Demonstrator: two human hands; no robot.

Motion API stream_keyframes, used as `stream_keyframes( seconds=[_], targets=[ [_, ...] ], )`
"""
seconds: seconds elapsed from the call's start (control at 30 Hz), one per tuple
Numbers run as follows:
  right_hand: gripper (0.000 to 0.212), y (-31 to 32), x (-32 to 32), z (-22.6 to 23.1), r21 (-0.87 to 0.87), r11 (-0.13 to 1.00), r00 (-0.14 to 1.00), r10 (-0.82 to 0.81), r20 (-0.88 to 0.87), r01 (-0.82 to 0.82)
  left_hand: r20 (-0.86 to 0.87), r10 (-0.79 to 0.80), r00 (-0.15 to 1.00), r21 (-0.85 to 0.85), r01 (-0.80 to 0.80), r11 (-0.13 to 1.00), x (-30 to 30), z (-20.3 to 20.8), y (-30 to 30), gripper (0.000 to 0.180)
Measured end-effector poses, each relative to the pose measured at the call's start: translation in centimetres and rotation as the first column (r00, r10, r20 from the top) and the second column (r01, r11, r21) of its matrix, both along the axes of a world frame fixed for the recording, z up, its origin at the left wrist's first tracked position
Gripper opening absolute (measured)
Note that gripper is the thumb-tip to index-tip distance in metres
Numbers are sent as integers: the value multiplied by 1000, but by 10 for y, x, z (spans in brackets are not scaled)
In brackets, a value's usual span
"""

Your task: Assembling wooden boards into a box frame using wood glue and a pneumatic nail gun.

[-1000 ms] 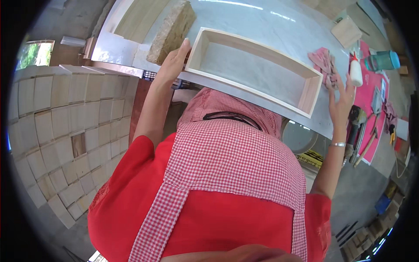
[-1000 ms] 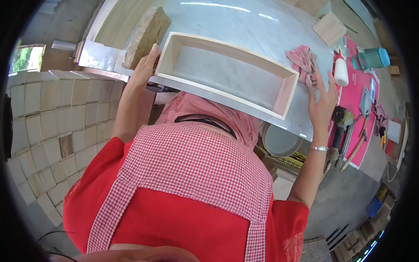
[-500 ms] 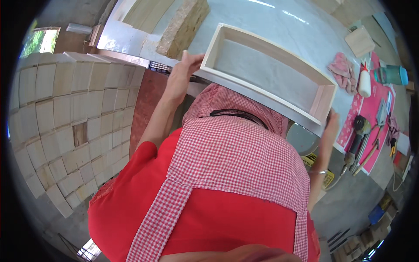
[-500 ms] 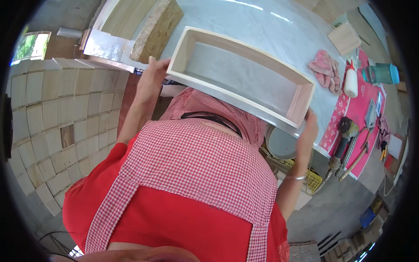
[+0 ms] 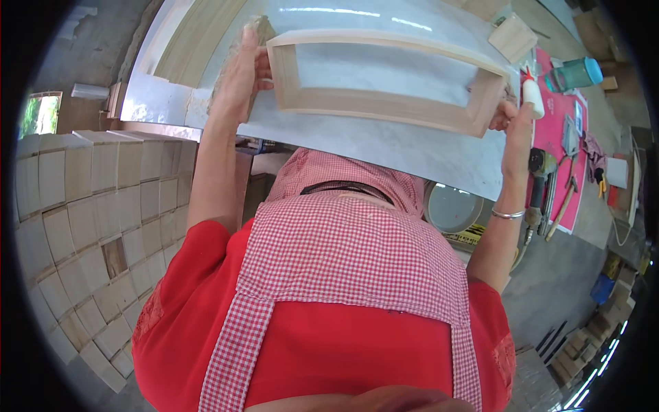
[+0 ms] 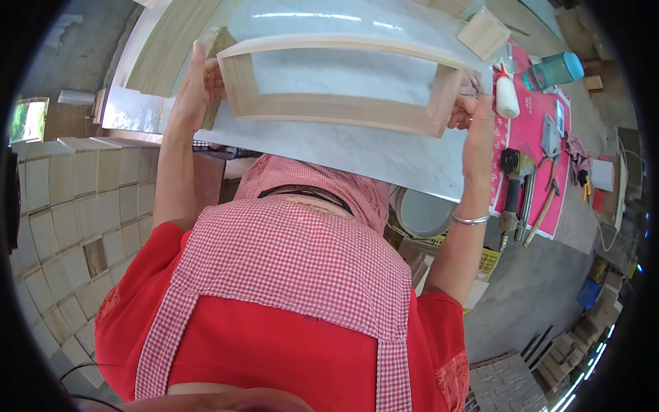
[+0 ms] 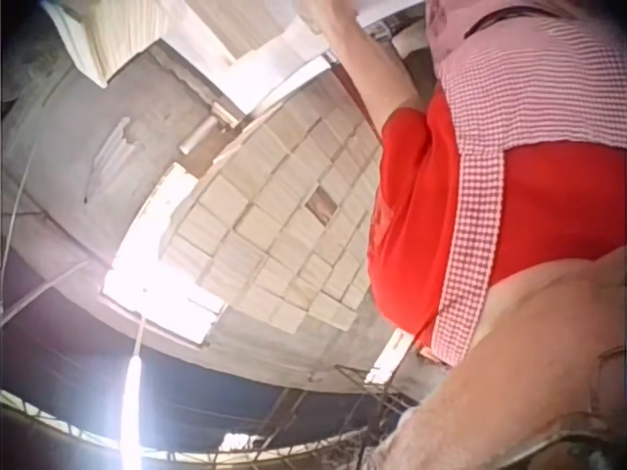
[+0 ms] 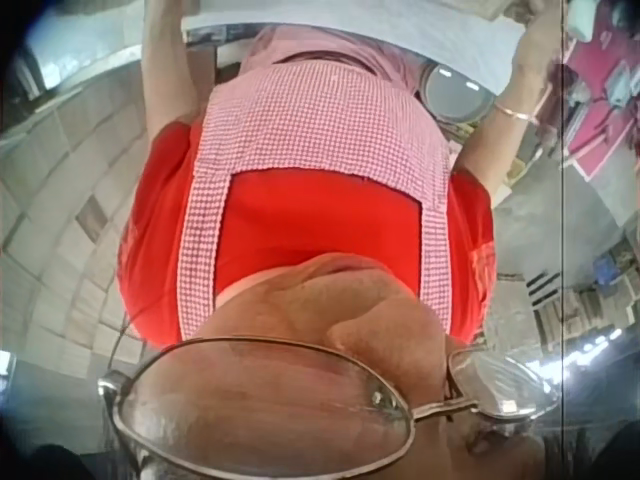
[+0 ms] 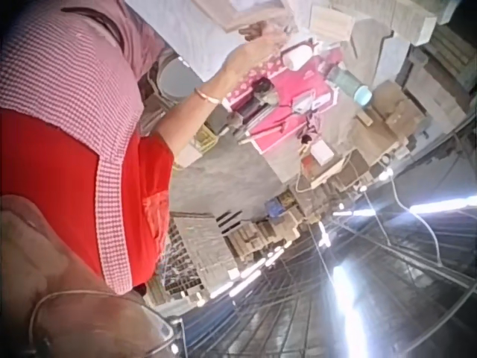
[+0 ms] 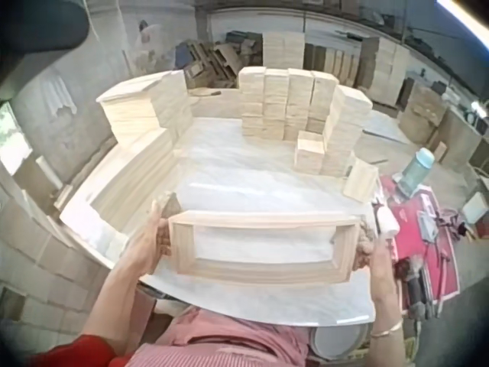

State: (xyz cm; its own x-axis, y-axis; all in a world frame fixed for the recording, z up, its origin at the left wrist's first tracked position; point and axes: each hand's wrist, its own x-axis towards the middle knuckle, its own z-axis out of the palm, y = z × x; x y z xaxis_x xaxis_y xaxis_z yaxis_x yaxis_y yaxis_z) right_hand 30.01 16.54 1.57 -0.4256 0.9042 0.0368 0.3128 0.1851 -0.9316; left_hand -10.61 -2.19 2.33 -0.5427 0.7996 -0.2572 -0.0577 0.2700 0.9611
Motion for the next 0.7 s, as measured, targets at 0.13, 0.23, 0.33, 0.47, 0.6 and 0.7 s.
stream_keyframes(
  seconds=[0.13, 0.23, 0.33, 0.47, 0.6, 0.7],
  targets=[
    [79, -1, -12, -6, -101, 995, 999, -9, -54, 4, -8, 30, 1000, -95, -31, 995, -2, 1, 5, 84],
    [82, -2, -14, -12, -152, 988, 999, -13, -40, 7, -53, 72, 996, -141, -79, 987, -3, -3, 7, 85],
    [83, 0, -12, -20, -269, 963, 1000, -14, -22, 8, -52, 63, 997, -117, -68, 991, -7, -7, 9, 70],
    [84, 13, 1, -28, -436, 898, 994, 90, 57, -56, -417, -121, 901, -344, -33, 939, -1, 10, 14, 47],
    [68, 44, 31, -40, -165, 980, 981, -80, 177, 110, -722, -156, 674, 130, 354, 926, 53, 59, 14, 35],
    [49, 95, 62, -54, 494, 849, 894, -354, 274, 185, -589, -547, 595, 339, 796, 501, 108, 101, 15, 40]
  ],
)
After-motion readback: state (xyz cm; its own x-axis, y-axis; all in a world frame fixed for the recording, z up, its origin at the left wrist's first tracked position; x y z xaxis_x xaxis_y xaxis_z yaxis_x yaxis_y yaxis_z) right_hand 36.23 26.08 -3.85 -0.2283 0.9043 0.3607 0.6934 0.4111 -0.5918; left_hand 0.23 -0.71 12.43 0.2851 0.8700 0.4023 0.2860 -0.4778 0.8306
